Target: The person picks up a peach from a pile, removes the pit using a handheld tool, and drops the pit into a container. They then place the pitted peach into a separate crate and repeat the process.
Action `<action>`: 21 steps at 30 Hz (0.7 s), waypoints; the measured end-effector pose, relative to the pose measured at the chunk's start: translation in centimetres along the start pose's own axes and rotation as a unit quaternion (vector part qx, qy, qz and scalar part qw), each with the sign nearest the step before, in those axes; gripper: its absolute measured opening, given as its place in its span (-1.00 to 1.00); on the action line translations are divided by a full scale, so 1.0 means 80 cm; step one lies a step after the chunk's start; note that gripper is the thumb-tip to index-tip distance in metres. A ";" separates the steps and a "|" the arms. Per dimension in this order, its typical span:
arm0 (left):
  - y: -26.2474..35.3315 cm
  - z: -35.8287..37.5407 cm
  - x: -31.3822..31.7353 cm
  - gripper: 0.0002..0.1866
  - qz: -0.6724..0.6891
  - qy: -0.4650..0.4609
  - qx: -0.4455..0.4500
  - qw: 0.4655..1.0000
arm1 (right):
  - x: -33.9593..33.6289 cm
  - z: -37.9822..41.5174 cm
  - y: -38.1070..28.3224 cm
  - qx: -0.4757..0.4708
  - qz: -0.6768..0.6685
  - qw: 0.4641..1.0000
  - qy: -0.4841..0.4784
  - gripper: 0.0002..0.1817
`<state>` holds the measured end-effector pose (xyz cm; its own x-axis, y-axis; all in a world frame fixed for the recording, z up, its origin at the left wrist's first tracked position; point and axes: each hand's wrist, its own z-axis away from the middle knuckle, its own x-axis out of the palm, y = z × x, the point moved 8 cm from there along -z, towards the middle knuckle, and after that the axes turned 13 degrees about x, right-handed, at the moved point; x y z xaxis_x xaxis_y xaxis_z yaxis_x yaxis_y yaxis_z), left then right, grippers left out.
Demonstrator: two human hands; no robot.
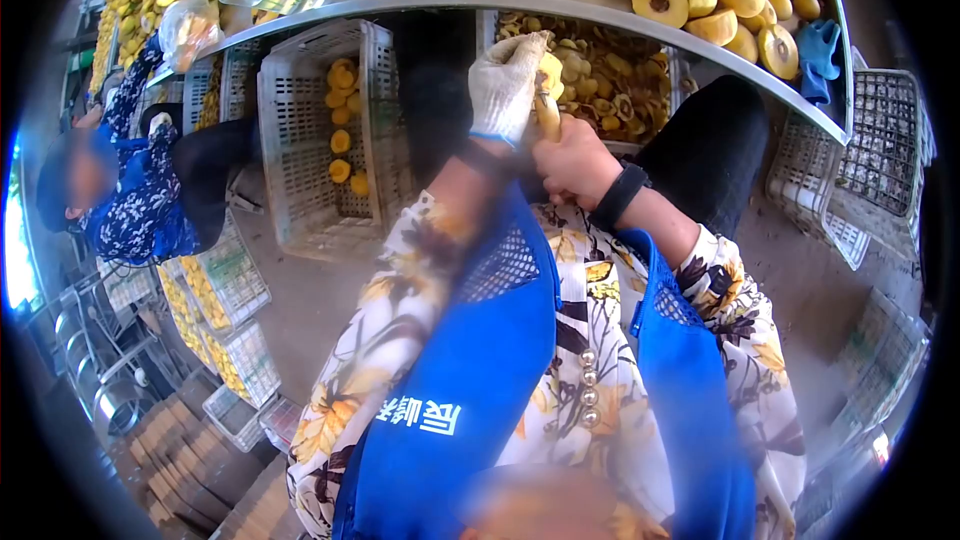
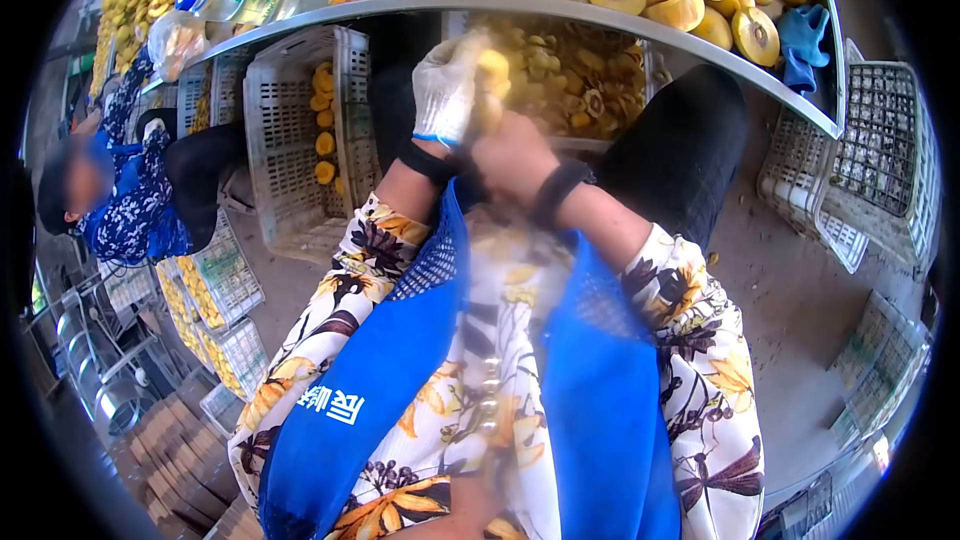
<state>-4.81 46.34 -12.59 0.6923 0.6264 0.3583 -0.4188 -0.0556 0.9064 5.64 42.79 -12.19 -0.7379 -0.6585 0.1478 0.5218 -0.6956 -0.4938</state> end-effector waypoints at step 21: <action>-0.013 0.007 -0.012 -0.76 -0.046 -0.066 -0.044 0.996 | 0.019 0.003 0.021 0.117 -0.223 0.946 -0.204 -0.92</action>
<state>-4.66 45.36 -13.75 0.7987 0.5185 0.3055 -0.3959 0.0703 0.9156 5.52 40.52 -12.62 -0.7052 -0.3070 0.6391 0.3136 -0.9435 -0.1072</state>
